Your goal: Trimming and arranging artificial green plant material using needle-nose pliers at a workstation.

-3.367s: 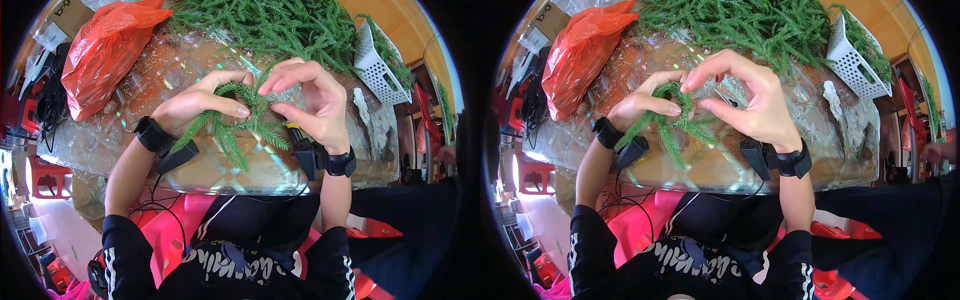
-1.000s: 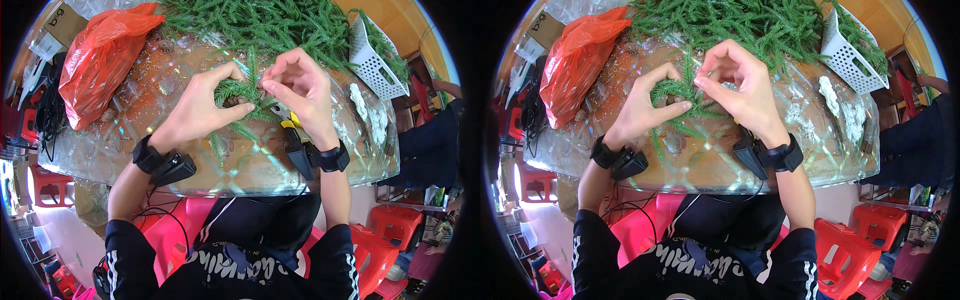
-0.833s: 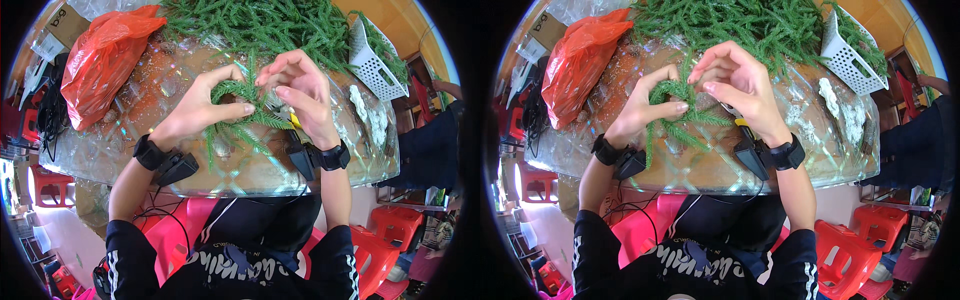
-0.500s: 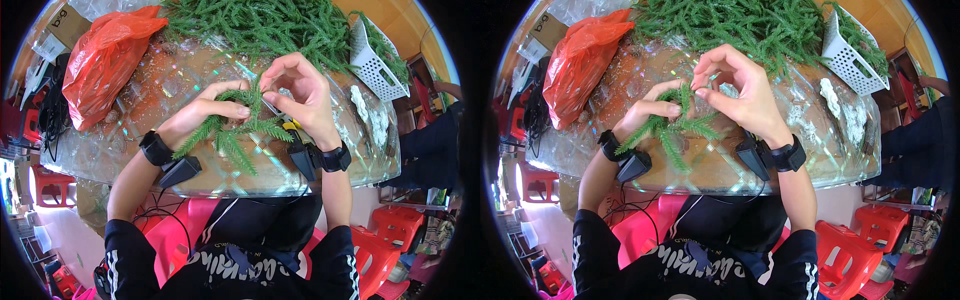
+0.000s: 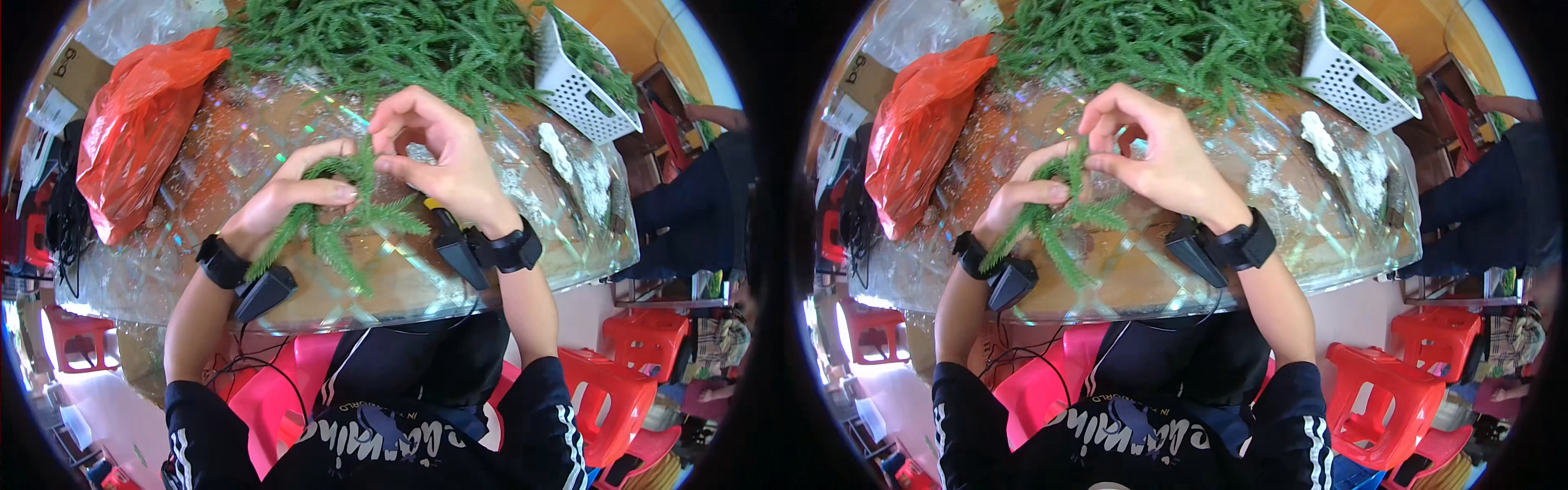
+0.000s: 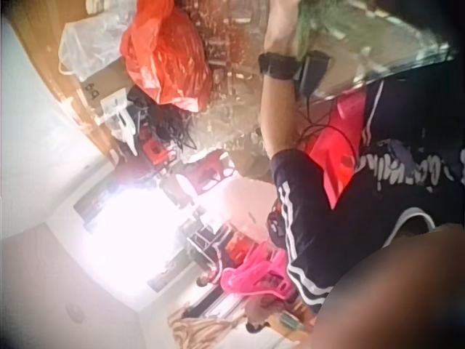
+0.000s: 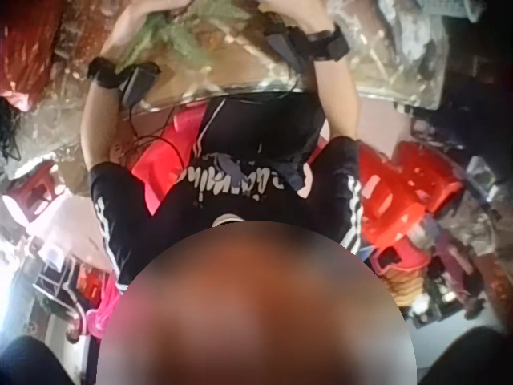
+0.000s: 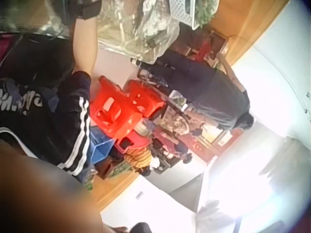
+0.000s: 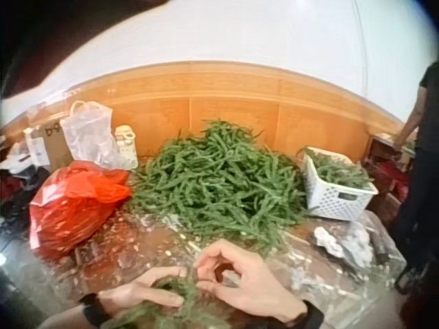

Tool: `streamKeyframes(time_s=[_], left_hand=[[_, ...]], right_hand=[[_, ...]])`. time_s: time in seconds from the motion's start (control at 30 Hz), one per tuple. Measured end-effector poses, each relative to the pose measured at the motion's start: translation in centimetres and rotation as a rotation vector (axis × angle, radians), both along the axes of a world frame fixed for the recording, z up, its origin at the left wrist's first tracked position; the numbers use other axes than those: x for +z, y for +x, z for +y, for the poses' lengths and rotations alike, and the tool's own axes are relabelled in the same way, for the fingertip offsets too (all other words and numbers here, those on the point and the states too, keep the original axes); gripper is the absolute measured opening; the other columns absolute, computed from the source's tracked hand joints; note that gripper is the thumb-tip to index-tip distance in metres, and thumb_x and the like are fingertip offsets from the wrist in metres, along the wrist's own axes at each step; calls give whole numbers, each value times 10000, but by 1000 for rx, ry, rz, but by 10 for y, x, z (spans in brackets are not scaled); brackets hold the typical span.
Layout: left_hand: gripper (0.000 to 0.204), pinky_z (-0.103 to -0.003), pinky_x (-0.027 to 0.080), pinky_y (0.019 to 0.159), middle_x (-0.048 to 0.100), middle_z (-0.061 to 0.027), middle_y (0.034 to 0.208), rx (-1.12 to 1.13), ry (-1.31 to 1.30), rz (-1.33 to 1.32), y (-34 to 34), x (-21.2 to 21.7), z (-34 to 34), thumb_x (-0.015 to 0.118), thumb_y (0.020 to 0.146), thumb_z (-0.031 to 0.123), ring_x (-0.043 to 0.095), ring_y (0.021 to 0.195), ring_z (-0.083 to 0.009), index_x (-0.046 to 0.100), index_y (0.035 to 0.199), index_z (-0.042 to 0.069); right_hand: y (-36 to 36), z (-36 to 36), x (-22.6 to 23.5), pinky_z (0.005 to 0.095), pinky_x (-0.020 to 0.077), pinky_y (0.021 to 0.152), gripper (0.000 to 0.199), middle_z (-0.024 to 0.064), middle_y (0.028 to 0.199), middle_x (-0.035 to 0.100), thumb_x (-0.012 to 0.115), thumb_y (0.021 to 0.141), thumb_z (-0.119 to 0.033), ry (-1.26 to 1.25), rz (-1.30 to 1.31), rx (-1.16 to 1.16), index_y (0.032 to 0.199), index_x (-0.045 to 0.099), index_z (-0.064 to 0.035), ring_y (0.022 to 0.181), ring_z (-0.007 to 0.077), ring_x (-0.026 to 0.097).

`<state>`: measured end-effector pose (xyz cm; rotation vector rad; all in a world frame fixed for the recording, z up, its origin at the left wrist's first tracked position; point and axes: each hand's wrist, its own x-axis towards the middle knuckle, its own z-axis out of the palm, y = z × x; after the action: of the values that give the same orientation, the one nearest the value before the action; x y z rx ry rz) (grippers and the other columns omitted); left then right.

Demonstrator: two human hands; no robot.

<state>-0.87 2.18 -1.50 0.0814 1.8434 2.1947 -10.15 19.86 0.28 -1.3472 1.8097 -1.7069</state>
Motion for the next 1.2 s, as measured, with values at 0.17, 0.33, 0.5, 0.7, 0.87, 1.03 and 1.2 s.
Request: streamKeyframes(time_s=[0.17, 0.33, 0.5, 0.7, 0.87, 1.03, 1.2], left_hand=[[652, -231, 377, 531, 513, -74, 692, 28, 52, 13, 1, -3, 1, 631, 628, 237, 469, 573, -135, 366, 1185, 27], [848, -237, 393, 514, 500, -87, 666, 72, 53, 61, 0, 2, 8, 634, 593, 219, 488, 561, -154, 226, 1319, 60], [1004, -239, 401, 479, 508, -101, 697, 135, 39, 125, -1, 10, 15, 633, 555, 197, 504, 542, -164, 83, 1392, 125], [1072, -224, 406, 451, 484, -143, 1068, 213, -38, 165, -1, 13, 17, 636, 524, 181, 505, 520, -157, 27, 1405, 152], [1073, -223, 411, 452, 378, -132, 1227, 194, 57, 149, -3, 9, 17, 640, 515, 174, 506, 523, -151, 40, 1406, 150], [950, -230, 415, 436, 465, -107, 1038, 183, 150, 108, -1, 4, 13, 620, 553, 186, 496, 552, -135, 156, 1381, 132], [712, -235, 417, 489, 507, -38, 842, 255, 168, -54, 2, 10, 14, 577, 608, 194, 479, 623, -104, 356, 1279, 110]], right_hand=[[1, -1, -2, 233, 438, 714, 284, 16, 850, 540, 625, 696, 72, -65, -9, -12, 941, 523, -29, 776, 94, 533], [-2, 1, -4, 232, 442, 708, 268, 21, 829, 553, 649, 683, 68, -62, 77, -37, 910, 539, -21, 770, 91, 533], [-2, 3, -1, 237, 460, 685, 249, 37, 832, 564, 649, 687, 76, -52, 277, -93, 894, 542, -9, 751, 103, 552], [4, -2, -2, 243, 475, 670, 262, 48, 840, 569, 638, 684, 103, -192, 159, -94, 902, 532, 3, 751, 119, 576], [4, -1, -3, 249, 477, 700, 307, 50, 839, 572, 617, 681, 128, -222, 101, -45, 939, 509, 1, 801, 132, 588], [6, 0, 1, 272, 458, 772, 357, 62, 898, 603, 623, 683, 100, -197, 114, 7, 988, 483, -22, 880, 150, 597], [3, 2, 3, 307, 412, 870, 402, 73, 965, 625, 635, 669, 68, -71, 218, -69, 1017, 469, -44, 966, 178, 590]])
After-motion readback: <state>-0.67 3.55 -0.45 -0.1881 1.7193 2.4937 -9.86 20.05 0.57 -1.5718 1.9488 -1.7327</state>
